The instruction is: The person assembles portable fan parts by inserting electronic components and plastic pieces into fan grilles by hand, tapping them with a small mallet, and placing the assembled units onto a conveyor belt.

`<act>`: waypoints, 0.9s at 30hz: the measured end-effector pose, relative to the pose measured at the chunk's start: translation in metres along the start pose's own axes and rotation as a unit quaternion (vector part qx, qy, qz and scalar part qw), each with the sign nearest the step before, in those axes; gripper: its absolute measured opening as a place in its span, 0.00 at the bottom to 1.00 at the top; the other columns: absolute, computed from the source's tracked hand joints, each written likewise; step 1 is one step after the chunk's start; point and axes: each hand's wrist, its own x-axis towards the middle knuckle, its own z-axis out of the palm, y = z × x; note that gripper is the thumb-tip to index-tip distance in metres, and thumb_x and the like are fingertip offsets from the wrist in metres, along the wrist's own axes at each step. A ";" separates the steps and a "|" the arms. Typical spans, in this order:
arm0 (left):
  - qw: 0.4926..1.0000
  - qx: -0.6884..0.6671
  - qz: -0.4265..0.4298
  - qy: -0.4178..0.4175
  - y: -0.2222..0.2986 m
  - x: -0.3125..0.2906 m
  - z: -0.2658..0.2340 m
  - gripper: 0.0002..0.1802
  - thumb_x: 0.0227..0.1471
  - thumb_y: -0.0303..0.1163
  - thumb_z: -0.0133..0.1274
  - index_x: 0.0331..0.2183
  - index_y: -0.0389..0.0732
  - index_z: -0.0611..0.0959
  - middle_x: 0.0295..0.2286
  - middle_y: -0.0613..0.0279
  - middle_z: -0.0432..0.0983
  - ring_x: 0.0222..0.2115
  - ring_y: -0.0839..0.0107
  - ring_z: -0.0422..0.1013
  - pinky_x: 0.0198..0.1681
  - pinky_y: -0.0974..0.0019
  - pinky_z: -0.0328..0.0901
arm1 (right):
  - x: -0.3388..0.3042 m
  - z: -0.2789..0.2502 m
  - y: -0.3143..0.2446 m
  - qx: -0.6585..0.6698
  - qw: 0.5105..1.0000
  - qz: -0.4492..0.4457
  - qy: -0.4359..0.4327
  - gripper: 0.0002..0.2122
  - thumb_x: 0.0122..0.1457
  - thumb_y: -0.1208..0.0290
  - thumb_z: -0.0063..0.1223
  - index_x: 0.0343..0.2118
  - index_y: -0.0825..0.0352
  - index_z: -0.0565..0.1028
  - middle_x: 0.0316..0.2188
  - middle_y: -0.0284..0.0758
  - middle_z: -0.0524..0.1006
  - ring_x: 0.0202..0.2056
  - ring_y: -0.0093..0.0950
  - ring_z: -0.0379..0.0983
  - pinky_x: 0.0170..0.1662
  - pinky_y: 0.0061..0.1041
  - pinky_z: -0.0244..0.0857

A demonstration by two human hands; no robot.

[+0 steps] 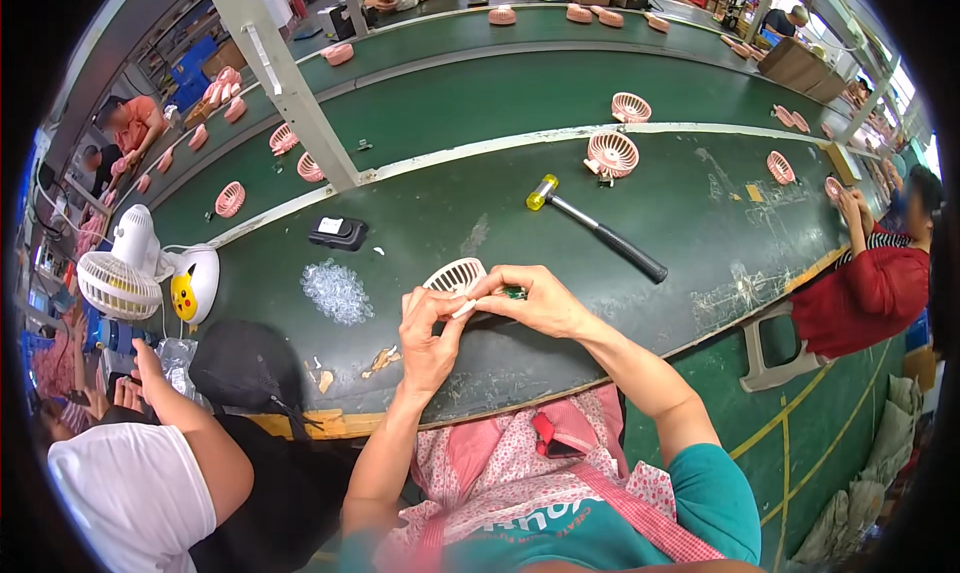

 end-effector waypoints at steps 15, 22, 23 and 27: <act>0.984 0.160 0.034 -0.069 0.014 0.004 0.009 0.31 0.41 0.33 0.69 0.48 0.39 0.76 0.51 0.51 0.68 0.52 0.49 0.63 0.56 0.52 0.59 | 0.028 -0.026 0.021 -0.324 0.926 -0.059 0.183 0.08 0.56 0.69 0.60 0.32 0.70 0.80 0.28 0.41 0.80 0.33 0.39 0.74 0.43 0.36 0.65; 0.958 0.233 0.066 -0.152 0.011 -0.005 0.013 0.27 0.42 0.37 0.67 0.44 0.37 0.78 0.46 0.54 0.73 0.50 0.53 0.67 0.49 0.54 0.67 | 0.012 -0.032 0.044 -0.413 0.895 -0.125 0.113 0.06 0.56 0.73 0.57 0.35 0.67 0.79 0.35 0.35 0.75 0.41 0.34 0.69 0.48 0.33 0.58; 0.958 0.231 0.067 -0.154 0.010 -0.005 0.014 0.27 0.42 0.37 0.67 0.44 0.37 0.78 0.46 0.54 0.73 0.50 0.53 0.67 0.49 0.54 0.67 | 0.012 -0.032 0.045 -0.414 0.895 -0.123 0.115 0.06 0.56 0.73 0.57 0.35 0.67 0.79 0.35 0.35 0.75 0.41 0.34 0.69 0.48 0.33 0.58; 0.959 0.233 0.070 -0.146 0.009 -0.007 0.017 0.28 0.42 0.37 0.68 0.44 0.37 0.78 0.47 0.54 0.73 0.50 0.53 0.68 0.47 0.55 0.70 | 0.016 -0.026 0.049 -0.425 0.886 -0.117 0.147 0.05 0.57 0.75 0.55 0.34 0.69 0.79 0.33 0.36 0.75 0.39 0.34 0.68 0.48 0.33 0.59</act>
